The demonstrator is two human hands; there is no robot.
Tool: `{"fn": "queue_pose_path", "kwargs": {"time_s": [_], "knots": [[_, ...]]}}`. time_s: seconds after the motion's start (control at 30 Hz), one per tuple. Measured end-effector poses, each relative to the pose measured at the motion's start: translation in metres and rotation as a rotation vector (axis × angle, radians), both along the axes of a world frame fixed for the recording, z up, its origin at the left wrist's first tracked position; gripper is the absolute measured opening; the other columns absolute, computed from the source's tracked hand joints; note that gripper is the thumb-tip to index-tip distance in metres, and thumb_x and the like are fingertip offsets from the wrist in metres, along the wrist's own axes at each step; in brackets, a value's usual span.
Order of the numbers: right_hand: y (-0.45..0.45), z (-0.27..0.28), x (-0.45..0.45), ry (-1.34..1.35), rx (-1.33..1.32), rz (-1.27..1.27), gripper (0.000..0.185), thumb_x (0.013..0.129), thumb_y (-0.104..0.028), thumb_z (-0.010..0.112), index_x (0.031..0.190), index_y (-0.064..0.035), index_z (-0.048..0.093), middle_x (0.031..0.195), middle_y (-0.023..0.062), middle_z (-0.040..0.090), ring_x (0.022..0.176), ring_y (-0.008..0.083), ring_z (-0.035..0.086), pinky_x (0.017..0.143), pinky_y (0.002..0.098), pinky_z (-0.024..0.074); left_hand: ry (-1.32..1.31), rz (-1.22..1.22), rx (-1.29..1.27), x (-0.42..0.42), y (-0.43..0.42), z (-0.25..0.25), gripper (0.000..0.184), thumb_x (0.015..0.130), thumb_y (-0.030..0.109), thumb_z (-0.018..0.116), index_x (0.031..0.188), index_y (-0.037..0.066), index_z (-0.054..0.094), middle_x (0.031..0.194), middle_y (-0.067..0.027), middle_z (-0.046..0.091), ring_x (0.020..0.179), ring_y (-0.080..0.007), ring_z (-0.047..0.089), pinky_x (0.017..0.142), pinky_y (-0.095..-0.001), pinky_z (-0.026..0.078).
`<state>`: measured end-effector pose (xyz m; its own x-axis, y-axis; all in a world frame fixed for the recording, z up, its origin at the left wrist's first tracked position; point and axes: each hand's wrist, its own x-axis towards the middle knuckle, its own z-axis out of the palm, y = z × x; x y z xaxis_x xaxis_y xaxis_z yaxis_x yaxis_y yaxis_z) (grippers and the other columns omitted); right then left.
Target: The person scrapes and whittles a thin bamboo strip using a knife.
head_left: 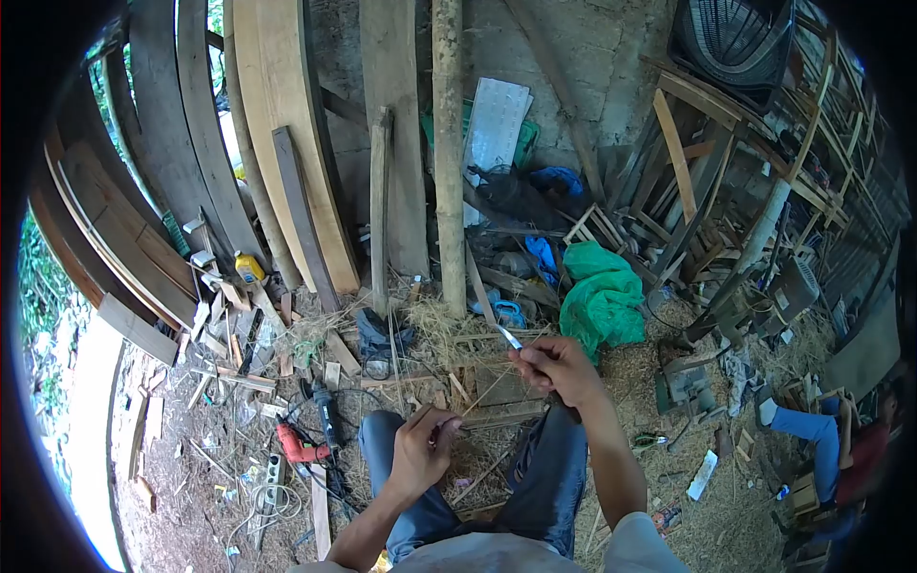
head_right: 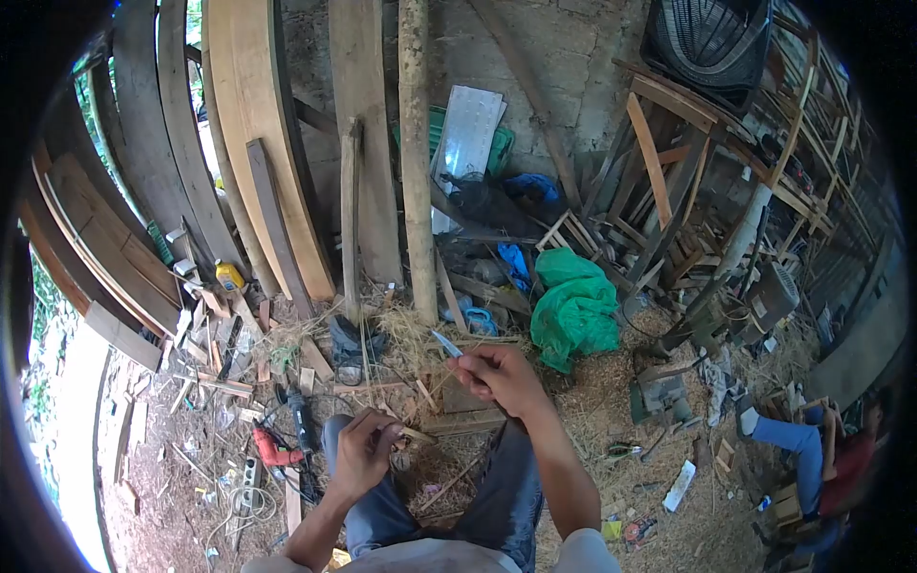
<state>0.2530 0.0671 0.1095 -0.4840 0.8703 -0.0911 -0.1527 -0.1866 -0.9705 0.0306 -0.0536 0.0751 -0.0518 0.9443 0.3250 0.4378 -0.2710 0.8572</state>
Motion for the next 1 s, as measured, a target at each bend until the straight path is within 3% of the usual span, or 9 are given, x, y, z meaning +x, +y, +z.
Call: {"fn": "queue_pose_path", "kwargs": {"time_s": [0.23,0.3,0.7,0.87,1.0], "knots": [[0.013,-0.003,0.010,0.043,-0.037,-0.092,0.017,0.091,-0.008,0.059,0.099,0.0064,0.064,0.067,0.0013,0.056,0.048,0.0039,0.039,0.042,0.0187,0.0270,0.015,-0.024,0.029,0.001,0.001,0.007,0.007,0.081,-0.001,0.064,0.089,0.000,0.061,0.076,-0.0126,0.059,0.058,-0.0247,0.056,0.053,-0.0316,0.044],[0.015,-0.004,0.013,0.065,-0.029,-0.106,0.016,0.091,-0.008,0.059,0.097,0.0063,0.064,0.067,0.0011,0.056,0.048,0.0039,0.039,0.041,0.0188,0.0268,0.046,-0.061,-0.001,0.000,0.003,0.010,0.004,0.085,0.001,0.062,0.088,-0.002,0.061,0.076,-0.0119,0.059,0.062,-0.0194,0.062,0.053,-0.0287,0.045],[0.022,-0.006,0.016,0.088,0.005,-0.185,0.017,0.092,-0.011,0.059,0.098,0.0056,0.060,0.068,0.0018,0.056,0.046,0.0037,0.038,0.040,0.0185,0.0264,0.014,-0.047,-0.042,0.000,0.004,0.016,0.005,0.085,0.002,0.063,0.088,-0.002,0.062,0.073,-0.0118,0.060,0.060,-0.0166,0.058,0.053,-0.0280,0.042],[0.002,-0.011,-0.005,0.134,-0.010,-0.028,0.018,0.091,-0.008,0.058,0.099,0.0072,0.060,0.067,0.0021,0.055,0.048,0.0044,0.041,0.042,0.0198,0.0273,-0.033,-0.037,-0.041,0.000,0.007,0.008,0.005,0.084,0.002,0.062,0.088,-0.002,0.063,0.074,-0.0116,0.061,0.059,-0.0188,0.057,0.054,-0.0295,0.043],[0.017,-0.009,0.012,0.145,-0.026,-0.167,0.018,0.092,-0.010,0.058,0.099,0.0061,0.061,0.067,0.0012,0.055,0.048,0.0040,0.039,0.042,0.0198,0.0266,-0.076,-0.109,-0.047,-0.006,0.005,0.003,0.005,0.084,0.002,0.062,0.088,-0.001,0.063,0.073,-0.0115,0.061,0.056,-0.0194,0.055,0.053,-0.0306,0.042]]}}
